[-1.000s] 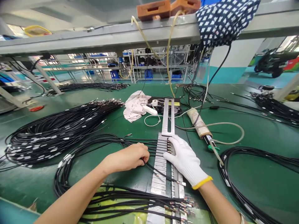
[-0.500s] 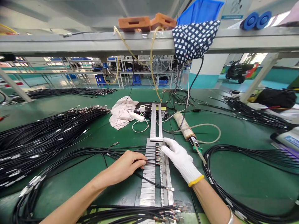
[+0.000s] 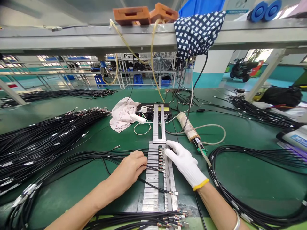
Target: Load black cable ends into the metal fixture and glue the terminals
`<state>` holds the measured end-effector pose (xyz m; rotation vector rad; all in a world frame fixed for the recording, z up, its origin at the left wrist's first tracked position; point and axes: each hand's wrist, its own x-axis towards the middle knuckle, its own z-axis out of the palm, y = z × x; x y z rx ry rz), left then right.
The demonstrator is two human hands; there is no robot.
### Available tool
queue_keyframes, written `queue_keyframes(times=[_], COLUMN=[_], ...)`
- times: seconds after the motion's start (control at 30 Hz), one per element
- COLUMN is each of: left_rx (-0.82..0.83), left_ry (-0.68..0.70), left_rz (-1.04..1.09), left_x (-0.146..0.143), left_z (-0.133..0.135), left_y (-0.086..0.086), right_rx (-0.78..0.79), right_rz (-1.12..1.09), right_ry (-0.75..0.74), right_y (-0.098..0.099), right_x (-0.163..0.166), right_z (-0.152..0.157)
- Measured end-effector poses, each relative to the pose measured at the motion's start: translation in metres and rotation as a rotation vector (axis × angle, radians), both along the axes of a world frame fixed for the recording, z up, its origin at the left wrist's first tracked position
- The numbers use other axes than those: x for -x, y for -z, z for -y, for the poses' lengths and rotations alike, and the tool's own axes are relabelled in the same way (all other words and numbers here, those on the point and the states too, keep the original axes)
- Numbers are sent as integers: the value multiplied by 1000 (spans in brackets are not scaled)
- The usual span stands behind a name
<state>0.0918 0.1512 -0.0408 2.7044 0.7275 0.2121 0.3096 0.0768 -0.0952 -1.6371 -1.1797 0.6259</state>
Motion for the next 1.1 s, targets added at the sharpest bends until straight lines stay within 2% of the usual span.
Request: queue_keyframes(times=[0.23,0.43,0.73,0.87,0.97,1.1], left_rx=[-137,-162,-35,105,221,311], left_ry=[11,3,-14,-55,-83,-77], left_rz=[-59,-59,-17,103,177,230], left_x=[-2,-1,-2,-2,0,1], left_z=[4,5,7,6,3,0], left_y=[3,7,12,14,18,26], right_rx=[-9,-21,-29,-8,47,211], right_rz=[30,29,43,101,230,409], right_ry=[-12,-11,23,27,17,51], right_y=[0,0,3,3,-6,-18], right_x=[0,0,2,3,7,23], right_z=[0,0,1,4,9,13])
